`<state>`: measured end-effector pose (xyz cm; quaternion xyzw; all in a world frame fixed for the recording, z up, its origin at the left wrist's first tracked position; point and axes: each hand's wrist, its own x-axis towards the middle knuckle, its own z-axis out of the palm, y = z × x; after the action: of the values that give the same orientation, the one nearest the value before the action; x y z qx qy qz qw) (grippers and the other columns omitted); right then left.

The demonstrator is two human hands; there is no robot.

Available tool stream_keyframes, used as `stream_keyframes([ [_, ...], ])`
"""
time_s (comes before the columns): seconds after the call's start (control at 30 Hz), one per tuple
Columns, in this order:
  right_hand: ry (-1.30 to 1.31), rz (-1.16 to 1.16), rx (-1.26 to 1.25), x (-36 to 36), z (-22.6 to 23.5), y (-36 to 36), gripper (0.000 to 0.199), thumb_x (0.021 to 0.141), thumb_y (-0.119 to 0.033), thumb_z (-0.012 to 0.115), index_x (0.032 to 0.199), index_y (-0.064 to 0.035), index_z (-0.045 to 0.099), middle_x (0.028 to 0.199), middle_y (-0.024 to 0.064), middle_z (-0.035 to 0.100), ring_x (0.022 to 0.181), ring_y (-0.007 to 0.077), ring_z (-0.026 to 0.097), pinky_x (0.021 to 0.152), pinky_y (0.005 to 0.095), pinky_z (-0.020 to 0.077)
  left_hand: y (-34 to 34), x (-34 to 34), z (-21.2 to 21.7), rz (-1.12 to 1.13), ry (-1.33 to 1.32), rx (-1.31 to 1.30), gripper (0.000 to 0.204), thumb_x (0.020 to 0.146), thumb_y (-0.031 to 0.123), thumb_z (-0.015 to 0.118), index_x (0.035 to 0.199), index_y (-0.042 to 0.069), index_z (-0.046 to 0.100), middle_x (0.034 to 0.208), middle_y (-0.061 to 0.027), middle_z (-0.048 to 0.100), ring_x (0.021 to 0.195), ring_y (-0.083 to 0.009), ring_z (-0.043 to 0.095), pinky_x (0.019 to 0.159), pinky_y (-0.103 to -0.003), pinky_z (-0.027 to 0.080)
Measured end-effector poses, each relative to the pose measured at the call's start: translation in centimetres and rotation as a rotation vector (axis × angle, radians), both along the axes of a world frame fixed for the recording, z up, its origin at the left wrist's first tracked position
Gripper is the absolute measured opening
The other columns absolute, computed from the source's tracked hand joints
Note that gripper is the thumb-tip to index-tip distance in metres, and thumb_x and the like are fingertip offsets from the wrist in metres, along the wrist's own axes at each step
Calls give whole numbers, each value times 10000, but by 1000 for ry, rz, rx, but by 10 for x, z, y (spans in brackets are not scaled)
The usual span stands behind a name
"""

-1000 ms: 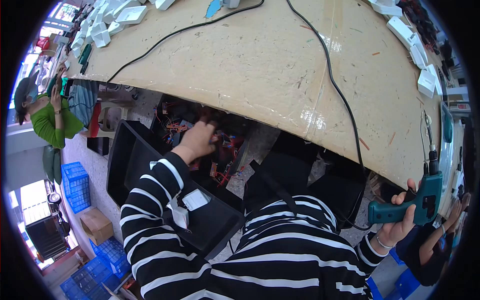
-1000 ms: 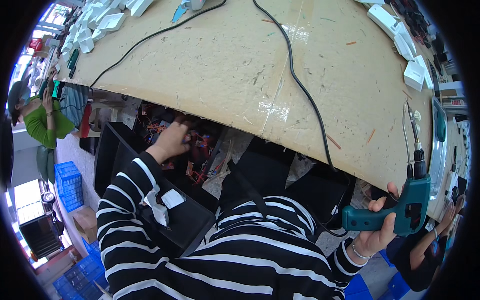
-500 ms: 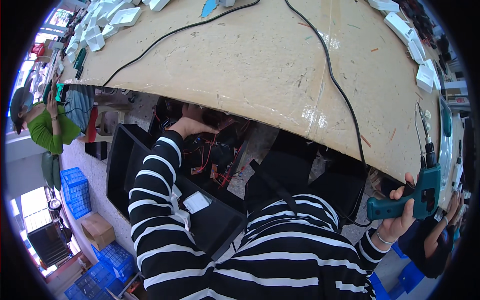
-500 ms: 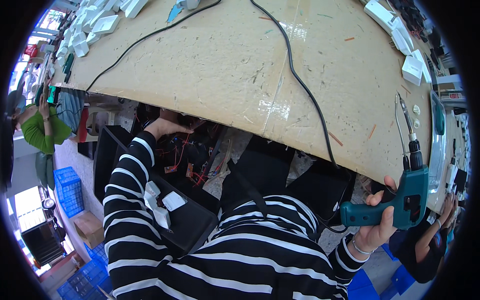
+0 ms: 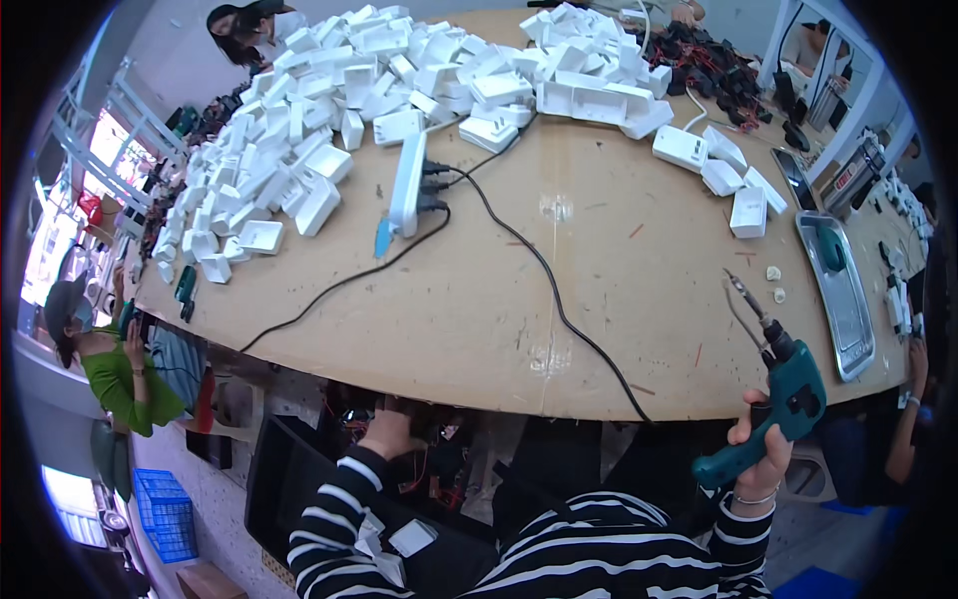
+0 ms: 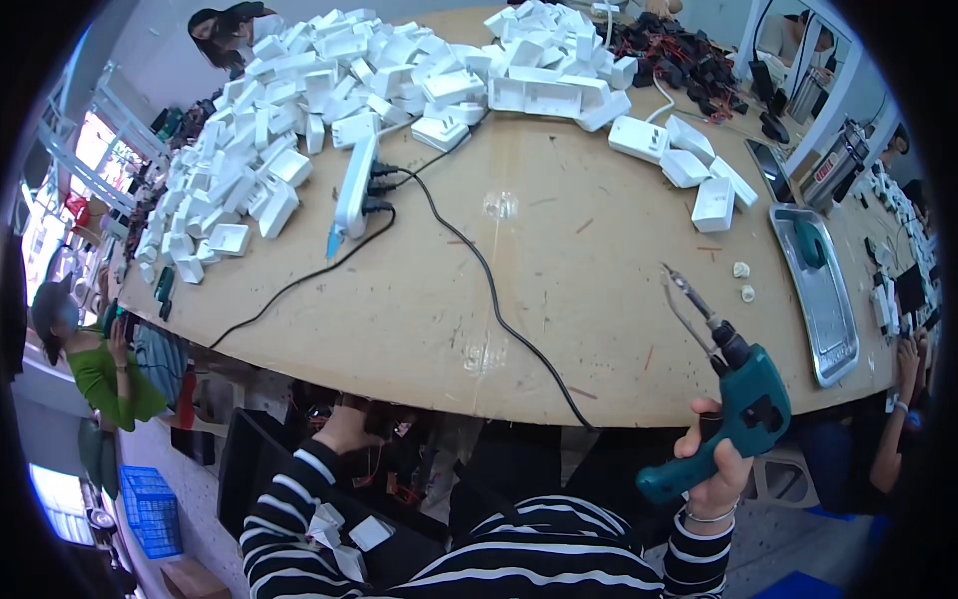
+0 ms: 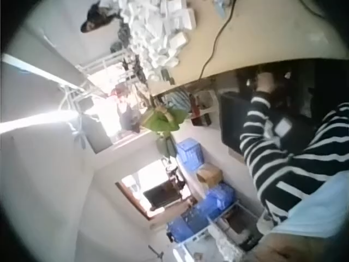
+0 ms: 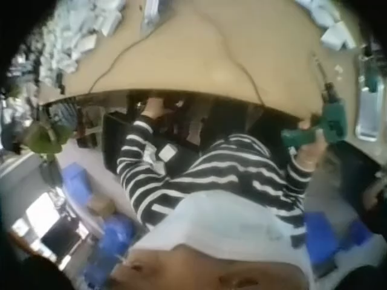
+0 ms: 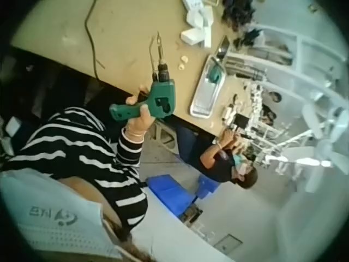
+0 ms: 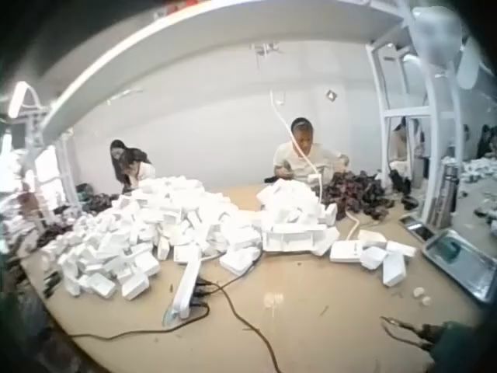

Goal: Soldering electronic components into white plastic housings using a handheld soldering gun at a manual workstation.

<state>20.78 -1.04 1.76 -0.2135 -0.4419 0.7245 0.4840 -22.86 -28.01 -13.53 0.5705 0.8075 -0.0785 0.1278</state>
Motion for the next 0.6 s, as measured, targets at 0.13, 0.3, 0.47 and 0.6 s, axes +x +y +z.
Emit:
stream_keyframes([
  [0.13, 186, 87, -81, -2, -9, 36, 664, 889, -267, 580, 1400, -41, 222, 1218, 179, 500, 787, 184, 595, 645, 302, 540, 31, 36, 124, 82, -298, -316, 613, 722, 386, 697, 1196, 32, 540, 1153, -179, 564, 970, -353, 584, 812, -392, 483],
  [0.3, 412, 251, -137, 25, -40, 83, 689, 900, -305, 565, 1424, -76, 181, 1272, 172, 483, 818, 225, 599, 673, 366, 538, 90, 0, 280, 140, -997, 110, 421, 828, 92, 649, 1204, -45, 521, 988, -104, 645, 864, -154, 618, 785, -281, 494],
  [0.47, 268, 74, -157, 21, -39, 85, 661, 894, -284, 576, 1402, -44, 227, 1204, 181, 524, 776, 232, 617, 628, 358, 561, 264, -132, 276, 514, -577, 674, 530, 891, 413, 520, 1236, 12, 520, 944, -28, 573, 812, -107, 534, 671, -266, 440],
  [0.6, 232, -51, -168, 21, -44, 77, 641, 892, -258, 576, 1387, -20, 246, 1158, 182, 543, 760, 248, 632, 599, 366, 572, 355, -221, 241, 928, -425, 533, 706, 817, 596, 521, 1263, 47, 510, 1121, -86, 557, 958, -176, 537, 750, -329, 431],
])
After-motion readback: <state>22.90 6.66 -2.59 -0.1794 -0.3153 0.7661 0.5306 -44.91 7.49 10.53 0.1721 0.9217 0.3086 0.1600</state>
